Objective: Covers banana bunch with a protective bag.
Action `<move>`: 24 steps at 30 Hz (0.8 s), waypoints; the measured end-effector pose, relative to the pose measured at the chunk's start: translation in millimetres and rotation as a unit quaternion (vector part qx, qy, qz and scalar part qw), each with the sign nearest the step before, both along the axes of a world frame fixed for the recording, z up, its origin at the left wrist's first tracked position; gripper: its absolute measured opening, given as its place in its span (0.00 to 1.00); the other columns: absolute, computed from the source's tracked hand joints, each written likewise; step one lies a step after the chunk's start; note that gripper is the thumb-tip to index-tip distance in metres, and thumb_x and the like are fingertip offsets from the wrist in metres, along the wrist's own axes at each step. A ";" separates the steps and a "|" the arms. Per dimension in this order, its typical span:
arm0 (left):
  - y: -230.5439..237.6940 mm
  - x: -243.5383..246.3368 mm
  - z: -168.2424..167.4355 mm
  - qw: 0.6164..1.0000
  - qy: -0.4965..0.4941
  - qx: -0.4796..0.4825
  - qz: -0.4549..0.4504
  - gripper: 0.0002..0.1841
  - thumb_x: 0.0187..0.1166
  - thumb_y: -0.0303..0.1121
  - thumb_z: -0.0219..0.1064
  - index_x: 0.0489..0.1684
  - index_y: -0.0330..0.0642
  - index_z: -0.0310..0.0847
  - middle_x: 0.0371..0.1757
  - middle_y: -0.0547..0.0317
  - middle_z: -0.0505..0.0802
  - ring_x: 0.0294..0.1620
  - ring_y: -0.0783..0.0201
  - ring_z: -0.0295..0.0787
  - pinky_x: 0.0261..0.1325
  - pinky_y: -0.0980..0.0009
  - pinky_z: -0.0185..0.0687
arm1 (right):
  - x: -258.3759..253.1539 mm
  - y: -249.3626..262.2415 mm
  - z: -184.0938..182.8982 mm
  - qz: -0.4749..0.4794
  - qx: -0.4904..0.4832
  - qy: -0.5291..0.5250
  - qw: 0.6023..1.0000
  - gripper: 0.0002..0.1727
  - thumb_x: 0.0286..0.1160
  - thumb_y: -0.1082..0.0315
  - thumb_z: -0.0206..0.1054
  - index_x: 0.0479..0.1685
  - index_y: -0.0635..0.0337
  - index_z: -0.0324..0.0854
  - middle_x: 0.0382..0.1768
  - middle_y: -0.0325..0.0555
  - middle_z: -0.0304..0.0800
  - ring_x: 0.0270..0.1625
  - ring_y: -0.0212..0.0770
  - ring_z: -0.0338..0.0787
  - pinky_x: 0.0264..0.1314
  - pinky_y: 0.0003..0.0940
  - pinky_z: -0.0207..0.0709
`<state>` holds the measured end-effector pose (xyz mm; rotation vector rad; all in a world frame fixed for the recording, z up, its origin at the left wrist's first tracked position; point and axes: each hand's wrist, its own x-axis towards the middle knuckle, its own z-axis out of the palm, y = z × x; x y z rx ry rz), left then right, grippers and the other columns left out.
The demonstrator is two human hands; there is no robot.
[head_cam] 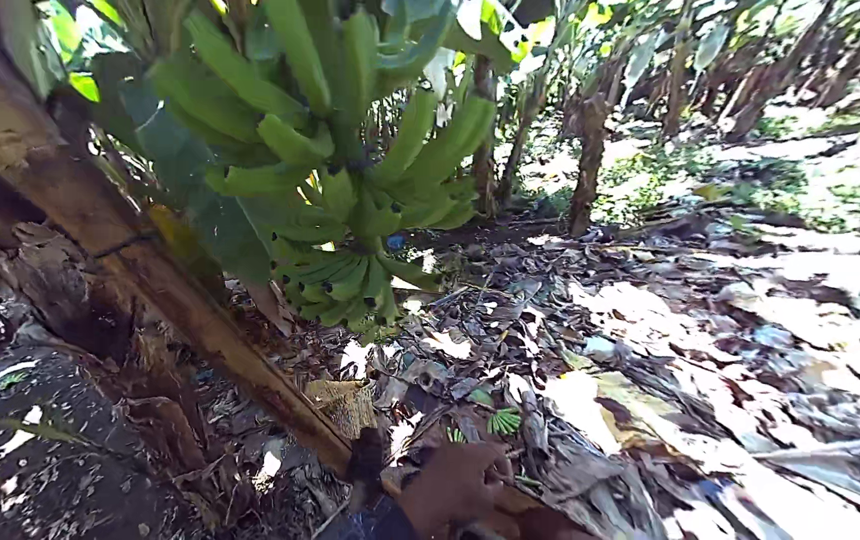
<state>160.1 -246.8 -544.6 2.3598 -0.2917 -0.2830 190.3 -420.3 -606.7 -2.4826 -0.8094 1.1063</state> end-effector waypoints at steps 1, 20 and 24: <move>-2.3 0.0 -2.6 1.000 0.016 0.008 -0.003 0.14 0.80 0.31 0.65 0.59 0.39 0.85 0.49 0.46 0.94 0.49 0.51 0.92 0.57 0.47 0.86 | 4.3 -6.4 -16.6 0.000 -0.026 0.008 1.000 0.26 0.86 0.61 0.62 0.73 0.73 0.77 0.70 0.71 0.82 0.75 0.66 0.82 0.80 0.62 0.70; -26.9 4.2 70.8 0.993 -0.061 -0.079 0.058 0.24 0.82 0.37 0.69 0.75 0.40 0.80 0.64 0.45 0.91 0.64 0.54 0.90 0.71 0.49 0.82 | 37.6 -54.0 120.6 -0.140 0.423 -0.342 0.827 0.18 0.76 0.53 0.68 0.44 0.61 0.90 0.47 0.52 0.93 0.49 0.49 0.93 0.51 0.52 0.87; -18.8 14.5 91.6 0.976 -0.152 -0.085 0.130 0.16 0.83 0.33 0.67 0.67 0.52 0.85 0.55 0.58 0.94 0.47 0.63 0.93 0.51 0.54 0.91 | 77.9 -115.1 97.7 -0.248 0.467 0.011 0.849 0.53 0.70 0.25 0.60 0.90 0.51 0.58 0.75 0.44 0.81 0.72 0.43 0.85 0.69 0.48 0.84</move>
